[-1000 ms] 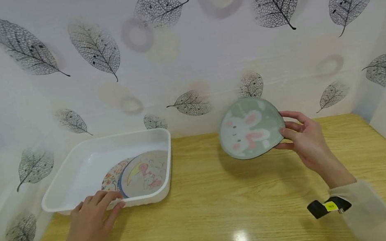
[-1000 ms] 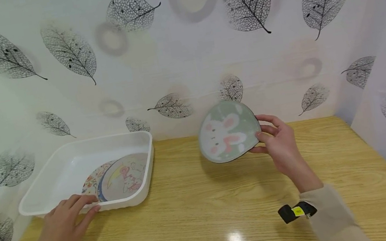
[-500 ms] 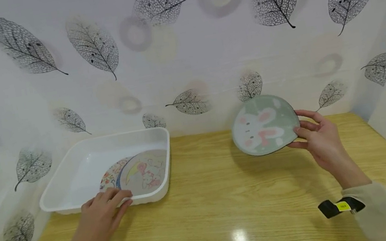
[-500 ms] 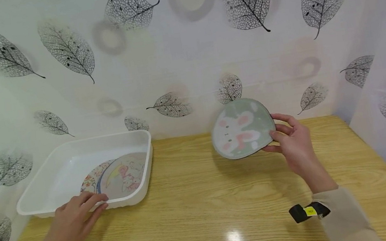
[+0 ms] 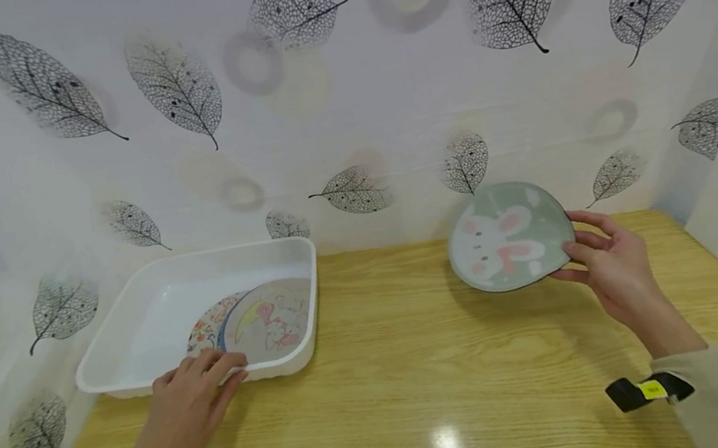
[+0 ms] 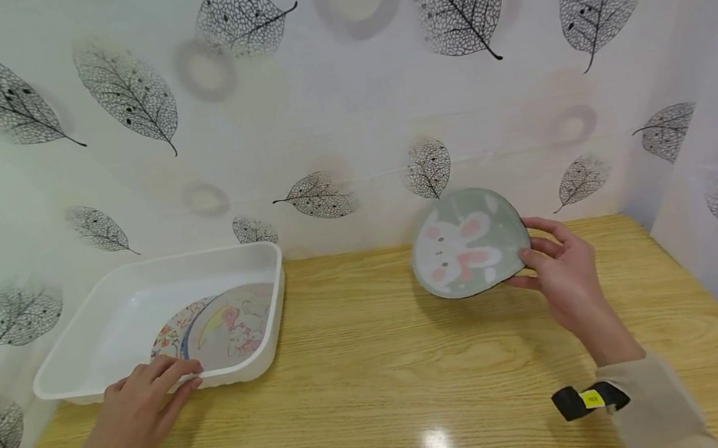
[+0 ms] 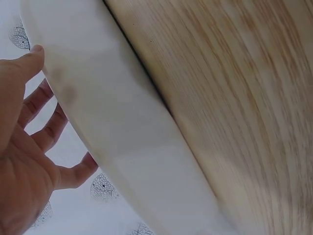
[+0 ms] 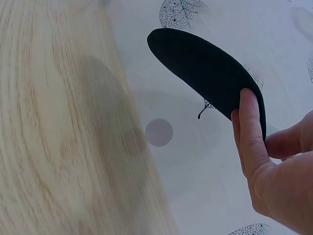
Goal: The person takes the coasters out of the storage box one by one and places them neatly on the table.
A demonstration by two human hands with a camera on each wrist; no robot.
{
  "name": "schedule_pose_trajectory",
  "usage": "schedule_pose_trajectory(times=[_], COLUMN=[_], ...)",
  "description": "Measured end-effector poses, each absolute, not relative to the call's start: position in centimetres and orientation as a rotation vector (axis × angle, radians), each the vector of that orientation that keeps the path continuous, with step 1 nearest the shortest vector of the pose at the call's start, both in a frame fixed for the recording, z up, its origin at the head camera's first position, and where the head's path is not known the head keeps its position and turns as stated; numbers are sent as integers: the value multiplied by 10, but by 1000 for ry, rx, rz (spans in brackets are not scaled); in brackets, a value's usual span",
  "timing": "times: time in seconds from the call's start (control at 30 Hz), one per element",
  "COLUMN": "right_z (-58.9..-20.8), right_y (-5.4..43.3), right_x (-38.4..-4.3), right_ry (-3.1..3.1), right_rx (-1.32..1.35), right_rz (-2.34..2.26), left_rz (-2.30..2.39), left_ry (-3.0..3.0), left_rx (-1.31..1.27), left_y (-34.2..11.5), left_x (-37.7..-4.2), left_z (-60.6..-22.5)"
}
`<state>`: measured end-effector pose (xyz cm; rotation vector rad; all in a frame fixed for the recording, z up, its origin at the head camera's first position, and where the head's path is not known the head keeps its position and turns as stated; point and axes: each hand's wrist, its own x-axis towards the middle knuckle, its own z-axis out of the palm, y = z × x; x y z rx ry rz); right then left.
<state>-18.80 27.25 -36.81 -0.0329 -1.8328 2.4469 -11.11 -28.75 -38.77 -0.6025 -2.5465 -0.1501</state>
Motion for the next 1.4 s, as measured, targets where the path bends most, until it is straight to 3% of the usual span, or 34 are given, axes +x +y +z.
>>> schedule_pose_trajectory(times=[1.4], right_z=[-391], right_y=[342], right_x=[-178], right_ry=[-1689], right_rx=[-219], right_rz=[2438], left_rz=[-125], left_ry=[-2670], left_rx=[-571], left_y=[-286], left_x=[-112], left_z=[-384])
